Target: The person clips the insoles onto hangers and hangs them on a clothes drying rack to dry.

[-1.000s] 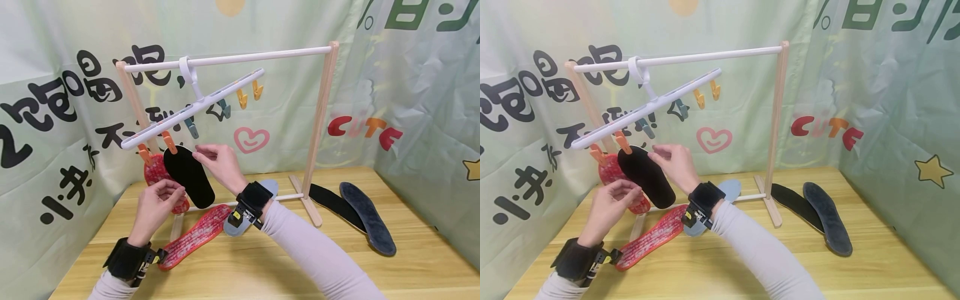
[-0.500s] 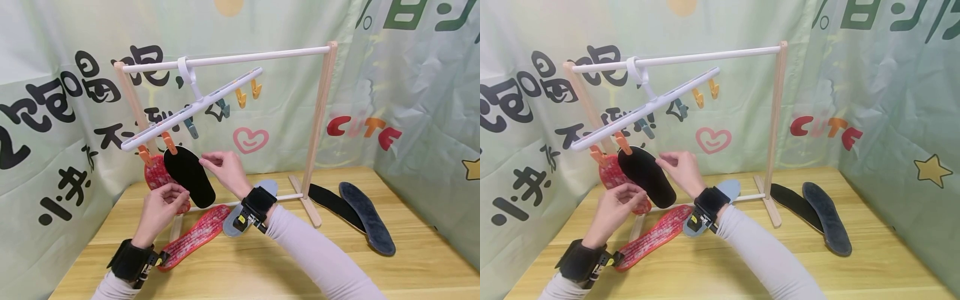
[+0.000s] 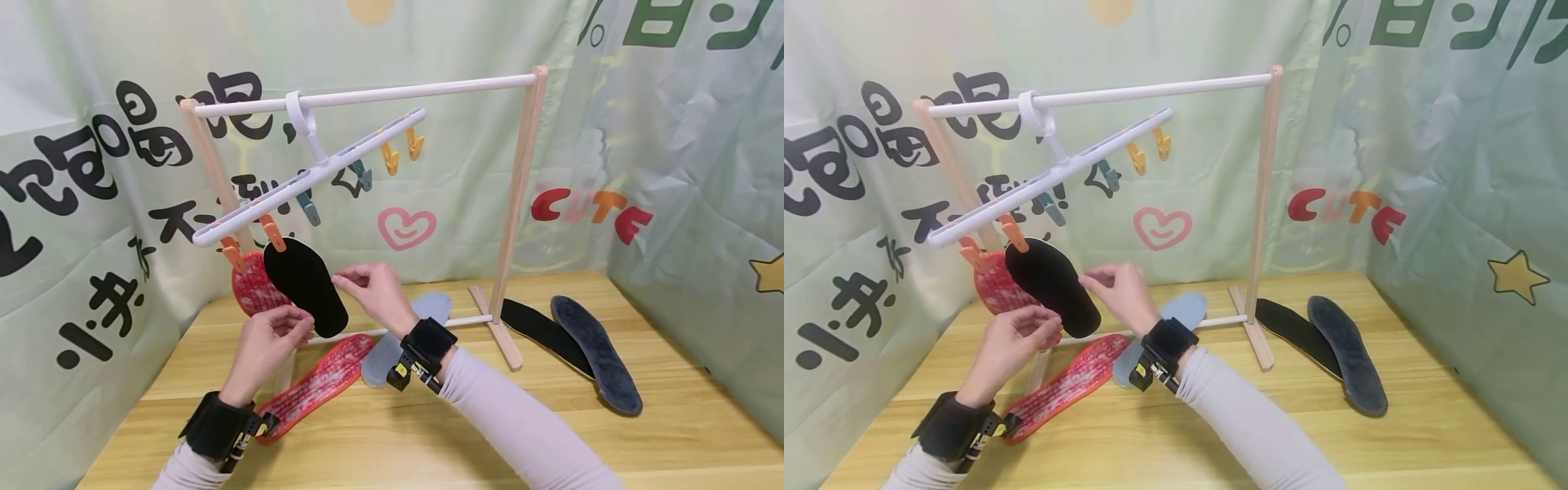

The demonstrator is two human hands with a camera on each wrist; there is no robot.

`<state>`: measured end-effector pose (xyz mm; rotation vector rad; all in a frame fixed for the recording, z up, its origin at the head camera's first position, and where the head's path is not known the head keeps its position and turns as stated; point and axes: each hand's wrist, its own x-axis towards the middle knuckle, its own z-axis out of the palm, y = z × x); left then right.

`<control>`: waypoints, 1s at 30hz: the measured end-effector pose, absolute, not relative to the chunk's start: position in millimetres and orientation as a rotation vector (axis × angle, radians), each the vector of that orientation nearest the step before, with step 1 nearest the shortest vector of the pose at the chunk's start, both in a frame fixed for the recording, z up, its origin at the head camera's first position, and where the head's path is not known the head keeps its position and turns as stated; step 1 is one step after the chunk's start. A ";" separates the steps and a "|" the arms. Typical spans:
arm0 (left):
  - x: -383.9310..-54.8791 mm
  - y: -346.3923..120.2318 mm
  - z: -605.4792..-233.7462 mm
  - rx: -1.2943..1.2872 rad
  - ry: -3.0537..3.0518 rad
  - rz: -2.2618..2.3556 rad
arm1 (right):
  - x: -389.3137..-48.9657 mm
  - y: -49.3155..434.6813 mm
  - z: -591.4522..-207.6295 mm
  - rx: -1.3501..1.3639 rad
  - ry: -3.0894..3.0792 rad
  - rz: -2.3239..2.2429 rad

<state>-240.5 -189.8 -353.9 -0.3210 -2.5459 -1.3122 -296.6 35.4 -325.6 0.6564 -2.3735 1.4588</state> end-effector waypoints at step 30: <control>-241.4 -181.3 -365.9 -0.333 -2.651 -1.178 | -268.6 44.4 -370.3 0.669 -2.599 1.463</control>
